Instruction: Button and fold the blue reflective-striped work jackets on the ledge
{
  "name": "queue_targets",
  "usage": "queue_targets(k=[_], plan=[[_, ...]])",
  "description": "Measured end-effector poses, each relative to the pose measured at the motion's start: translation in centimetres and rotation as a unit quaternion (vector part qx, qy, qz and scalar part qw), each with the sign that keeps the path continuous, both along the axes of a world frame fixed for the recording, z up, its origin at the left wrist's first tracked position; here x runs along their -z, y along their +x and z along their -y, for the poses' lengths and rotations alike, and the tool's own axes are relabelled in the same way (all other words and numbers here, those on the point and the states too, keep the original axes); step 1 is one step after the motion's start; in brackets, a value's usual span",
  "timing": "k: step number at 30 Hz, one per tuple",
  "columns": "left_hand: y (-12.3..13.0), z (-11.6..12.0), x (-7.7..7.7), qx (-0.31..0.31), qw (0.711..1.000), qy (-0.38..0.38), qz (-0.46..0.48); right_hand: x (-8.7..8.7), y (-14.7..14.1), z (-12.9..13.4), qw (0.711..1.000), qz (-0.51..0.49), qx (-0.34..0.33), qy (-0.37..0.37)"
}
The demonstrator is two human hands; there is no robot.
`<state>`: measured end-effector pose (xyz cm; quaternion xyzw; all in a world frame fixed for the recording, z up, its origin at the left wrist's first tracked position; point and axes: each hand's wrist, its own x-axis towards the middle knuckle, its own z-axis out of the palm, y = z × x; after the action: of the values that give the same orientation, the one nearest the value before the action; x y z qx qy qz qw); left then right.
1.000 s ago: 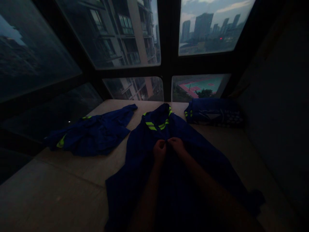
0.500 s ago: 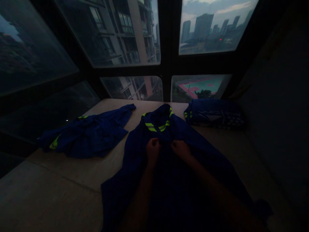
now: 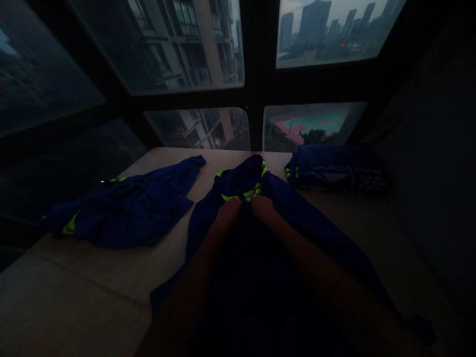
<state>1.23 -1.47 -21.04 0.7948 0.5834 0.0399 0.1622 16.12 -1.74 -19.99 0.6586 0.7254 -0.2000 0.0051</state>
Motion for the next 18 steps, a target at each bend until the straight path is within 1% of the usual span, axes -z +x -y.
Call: queue_targets(k=[5,8,10,12,13,15,18], plan=[[-0.6,0.2,0.4,-0.008,1.000,-0.001,-0.018,1.8,1.6,-0.4,0.997,-0.078,0.007,-0.002],[-1.1,0.1,0.2,-0.021,1.000,0.004,0.006,2.4,2.6,-0.7,0.988,-0.152,0.031,-0.003],[-1.5,0.1,-0.1,-0.035,0.999,0.011,0.035,2.8,3.1,-1.0,0.974,-0.219,0.061,0.003],[-1.9,0.1,-0.6,-0.057,0.995,0.026,0.072,3.0,3.5,-1.2,0.949,-0.300,0.097,0.010],[-2.0,0.1,-1.0,-0.070,0.992,0.035,0.095,3.0,3.7,-1.3,0.932,-0.344,0.116,0.012],[-2.0,-0.1,-1.9,-0.094,0.984,0.052,0.145,2.9,4.1,-1.4,0.888,-0.433,0.154,0.015],[-1.3,-0.8,-3.4,-0.113,0.967,0.067,0.220,2.5,4.9,-1.5,0.811,-0.551,0.198,0.022]])
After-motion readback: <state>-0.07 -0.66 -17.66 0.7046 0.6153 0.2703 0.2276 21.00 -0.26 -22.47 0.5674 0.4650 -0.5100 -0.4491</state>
